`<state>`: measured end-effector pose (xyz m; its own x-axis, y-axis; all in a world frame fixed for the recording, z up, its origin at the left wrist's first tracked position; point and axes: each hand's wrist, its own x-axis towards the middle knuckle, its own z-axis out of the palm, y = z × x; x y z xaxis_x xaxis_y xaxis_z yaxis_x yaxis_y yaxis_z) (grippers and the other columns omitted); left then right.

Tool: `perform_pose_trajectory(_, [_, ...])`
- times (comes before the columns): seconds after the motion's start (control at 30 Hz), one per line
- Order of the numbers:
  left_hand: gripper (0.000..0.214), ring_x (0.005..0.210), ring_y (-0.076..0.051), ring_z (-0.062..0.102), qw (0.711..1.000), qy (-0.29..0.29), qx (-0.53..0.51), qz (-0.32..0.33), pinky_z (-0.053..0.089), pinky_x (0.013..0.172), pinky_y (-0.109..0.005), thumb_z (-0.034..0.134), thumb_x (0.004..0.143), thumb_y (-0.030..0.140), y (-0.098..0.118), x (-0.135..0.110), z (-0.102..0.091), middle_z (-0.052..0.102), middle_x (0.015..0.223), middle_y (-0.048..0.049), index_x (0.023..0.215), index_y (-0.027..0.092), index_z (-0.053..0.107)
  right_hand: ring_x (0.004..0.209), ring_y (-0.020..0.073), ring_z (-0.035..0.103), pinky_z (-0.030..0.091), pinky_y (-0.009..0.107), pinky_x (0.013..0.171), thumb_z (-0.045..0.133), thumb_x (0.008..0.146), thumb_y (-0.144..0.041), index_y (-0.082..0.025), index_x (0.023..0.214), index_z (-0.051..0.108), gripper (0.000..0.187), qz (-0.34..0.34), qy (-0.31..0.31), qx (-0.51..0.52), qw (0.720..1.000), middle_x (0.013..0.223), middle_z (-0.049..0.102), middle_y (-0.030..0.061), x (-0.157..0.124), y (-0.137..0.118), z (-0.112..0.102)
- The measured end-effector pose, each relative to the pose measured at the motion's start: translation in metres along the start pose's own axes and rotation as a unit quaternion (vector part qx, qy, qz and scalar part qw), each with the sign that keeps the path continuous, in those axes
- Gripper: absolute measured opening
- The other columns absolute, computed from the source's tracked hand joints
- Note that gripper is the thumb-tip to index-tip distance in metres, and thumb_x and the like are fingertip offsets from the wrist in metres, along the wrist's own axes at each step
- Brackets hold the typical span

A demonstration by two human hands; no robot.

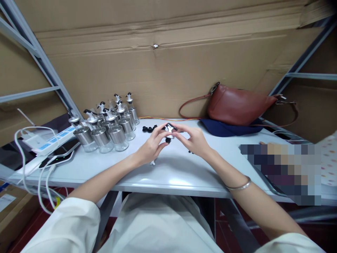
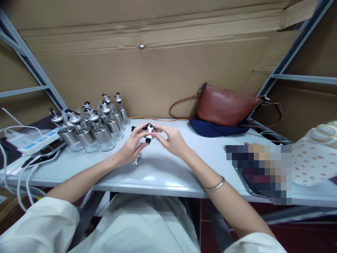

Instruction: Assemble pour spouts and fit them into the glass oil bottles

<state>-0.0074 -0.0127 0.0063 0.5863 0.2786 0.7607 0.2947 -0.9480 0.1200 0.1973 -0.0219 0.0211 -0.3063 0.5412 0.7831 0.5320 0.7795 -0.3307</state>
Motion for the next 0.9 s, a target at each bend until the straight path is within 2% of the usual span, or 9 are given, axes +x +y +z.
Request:
perform_pose_trajectory(0.17, [0.034, 0.123, -0.025, 0.05, 1.0, 0.027, 0.004, -0.007, 0.046, 0.1, -0.046, 0.045, 0.094, 0.019, -0.0036, -0.0007, -0.0001, 0.039, 0.138, -0.0184, 0.128, 0.022, 0.041, 0.087, 0.0242, 0.072, 0.057, 0.034, 0.071, 0.067, 0.081, -0.039, -0.021, 0.12, 0.059, 0.044, 0.031, -0.028, 0.057, 0.998, 0.101, 0.075, 0.008, -0.0003, -0.0012, 0.0006])
perform_pose_trajectory(0.37, [0.033, 0.112, -0.023, 0.057, 1.0, 0.027, -0.006, -0.007, 0.05, 0.094, -0.041, 0.047, 0.093, 0.02, -0.0037, -0.0031, 0.0016, 0.041, 0.134, -0.0183, 0.126, 0.021, 0.044, 0.087, 0.0264, 0.073, 0.056, 0.039, 0.083, 0.07, 0.077, -0.044, -0.02, 0.105, 0.065, 0.037, 0.066, -0.001, 0.123, 0.99, 0.092, 0.076, 0.0069, -0.0005, -0.0045, 0.0035])
perform_pose_trajectory(0.53, [0.033, 0.103, -0.02, 0.061, 1.0, 0.024, -0.008, -0.006, 0.053, 0.089, -0.039, 0.046, 0.094, 0.02, -0.0015, -0.0031, 0.0002, 0.041, 0.132, -0.0168, 0.127, 0.022, 0.043, 0.089, 0.0282, 0.072, 0.059, 0.036, 0.073, 0.069, 0.078, -0.045, -0.021, 0.102, 0.068, 0.034, 0.079, -0.01, 0.116, 0.99, 0.095, 0.076, 0.0068, -0.0001, -0.0072, 0.0007])
perform_pose_trajectory(0.8, [0.032, 0.108, -0.022, 0.058, 0.999, 0.03, 0.013, -0.013, 0.054, 0.09, -0.042, 0.049, 0.093, 0.024, -0.0032, -0.0043, 0.0005, 0.043, 0.128, -0.0158, 0.125, 0.022, 0.046, 0.088, 0.0264, 0.072, 0.058, 0.031, 0.065, 0.065, 0.081, -0.044, -0.02, 0.103, 0.067, 0.033, 0.061, -0.019, 0.113, 0.991, 0.095, 0.076, 0.0079, 0.0005, -0.006, 0.0006])
perform_pose_trajectory(0.9, [0.031, 0.117, -0.024, 0.053, 0.998, 0.046, -0.022, -0.036, 0.052, 0.093, -0.042, 0.052, 0.092, 0.026, -0.0042, -0.0041, 0.0029, 0.043, 0.13, -0.0144, 0.122, 0.023, 0.049, 0.085, 0.026, 0.073, 0.053, 0.026, 0.05, 0.064, 0.082, -0.045, -0.02, 0.102, 0.064, 0.032, 0.084, -0.025, 0.1, 0.991, 0.095, 0.076, 0.0096, 0.0006, -0.0087, 0.0019])
